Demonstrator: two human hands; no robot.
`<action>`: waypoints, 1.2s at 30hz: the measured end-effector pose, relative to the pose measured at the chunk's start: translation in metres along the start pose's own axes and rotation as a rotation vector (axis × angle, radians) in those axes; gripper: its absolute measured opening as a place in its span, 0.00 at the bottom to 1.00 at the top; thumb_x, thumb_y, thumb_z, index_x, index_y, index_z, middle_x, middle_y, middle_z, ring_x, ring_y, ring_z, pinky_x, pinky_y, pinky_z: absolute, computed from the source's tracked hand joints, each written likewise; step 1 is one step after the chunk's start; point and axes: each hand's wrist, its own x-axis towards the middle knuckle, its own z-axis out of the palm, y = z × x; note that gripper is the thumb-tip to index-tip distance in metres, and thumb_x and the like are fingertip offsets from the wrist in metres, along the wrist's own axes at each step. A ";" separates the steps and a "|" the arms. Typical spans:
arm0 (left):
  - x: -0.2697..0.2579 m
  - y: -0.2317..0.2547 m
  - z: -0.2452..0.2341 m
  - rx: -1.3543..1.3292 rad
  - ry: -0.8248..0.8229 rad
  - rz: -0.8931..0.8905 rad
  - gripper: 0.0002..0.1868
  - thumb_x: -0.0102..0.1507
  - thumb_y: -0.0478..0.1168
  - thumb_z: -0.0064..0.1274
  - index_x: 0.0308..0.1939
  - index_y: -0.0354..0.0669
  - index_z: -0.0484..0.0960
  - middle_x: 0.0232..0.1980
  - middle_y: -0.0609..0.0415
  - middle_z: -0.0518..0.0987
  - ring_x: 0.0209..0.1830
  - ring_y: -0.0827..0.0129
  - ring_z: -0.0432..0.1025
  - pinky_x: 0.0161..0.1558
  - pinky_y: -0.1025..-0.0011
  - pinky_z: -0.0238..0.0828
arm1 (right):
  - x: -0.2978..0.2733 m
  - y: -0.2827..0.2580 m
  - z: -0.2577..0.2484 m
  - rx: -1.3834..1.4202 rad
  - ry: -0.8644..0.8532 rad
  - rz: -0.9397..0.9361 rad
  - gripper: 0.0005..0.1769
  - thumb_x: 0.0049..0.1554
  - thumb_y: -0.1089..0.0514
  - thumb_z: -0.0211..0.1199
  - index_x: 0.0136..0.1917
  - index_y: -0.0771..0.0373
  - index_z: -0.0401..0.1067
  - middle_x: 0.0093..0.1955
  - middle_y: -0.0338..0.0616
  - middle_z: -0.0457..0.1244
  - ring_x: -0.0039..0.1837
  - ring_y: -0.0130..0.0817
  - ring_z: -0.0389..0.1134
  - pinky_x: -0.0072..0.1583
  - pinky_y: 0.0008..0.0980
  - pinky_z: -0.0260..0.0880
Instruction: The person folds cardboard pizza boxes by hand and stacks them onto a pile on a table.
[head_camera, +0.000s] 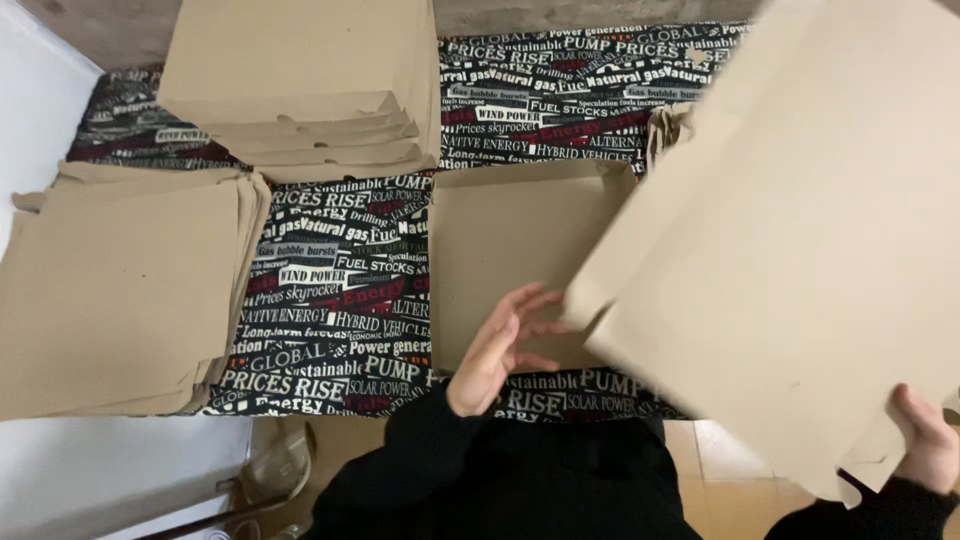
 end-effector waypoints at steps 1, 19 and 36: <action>-0.003 0.004 -0.003 0.200 -0.004 -0.056 0.42 0.72 0.60 0.45 0.81 0.37 0.56 0.81 0.40 0.65 0.64 0.58 0.76 0.48 0.66 0.87 | -0.013 -0.057 0.052 -0.041 0.116 0.036 0.16 0.81 0.47 0.55 0.67 0.62 0.68 0.69 0.40 0.63 0.68 0.27 0.64 0.69 0.24 0.64; -0.089 0.029 -0.118 1.880 -0.092 0.300 0.13 0.72 0.49 0.54 0.45 0.47 0.87 0.48 0.59 0.83 0.58 0.65 0.72 0.51 0.65 0.75 | -0.041 -0.065 0.171 -0.500 0.043 0.034 0.30 0.67 0.54 0.63 0.75 0.77 0.72 0.52 0.64 0.70 0.63 0.45 0.70 0.65 0.36 0.64; -0.089 0.055 -0.091 1.840 -0.018 0.666 0.09 0.70 0.47 0.60 0.40 0.48 0.89 0.40 0.61 0.85 0.44 0.69 0.74 0.43 0.72 0.75 | -0.052 -0.136 0.170 -0.309 0.188 0.213 0.22 0.86 0.52 0.52 0.62 0.77 0.72 0.54 0.65 0.70 0.41 0.53 0.72 0.42 0.43 0.74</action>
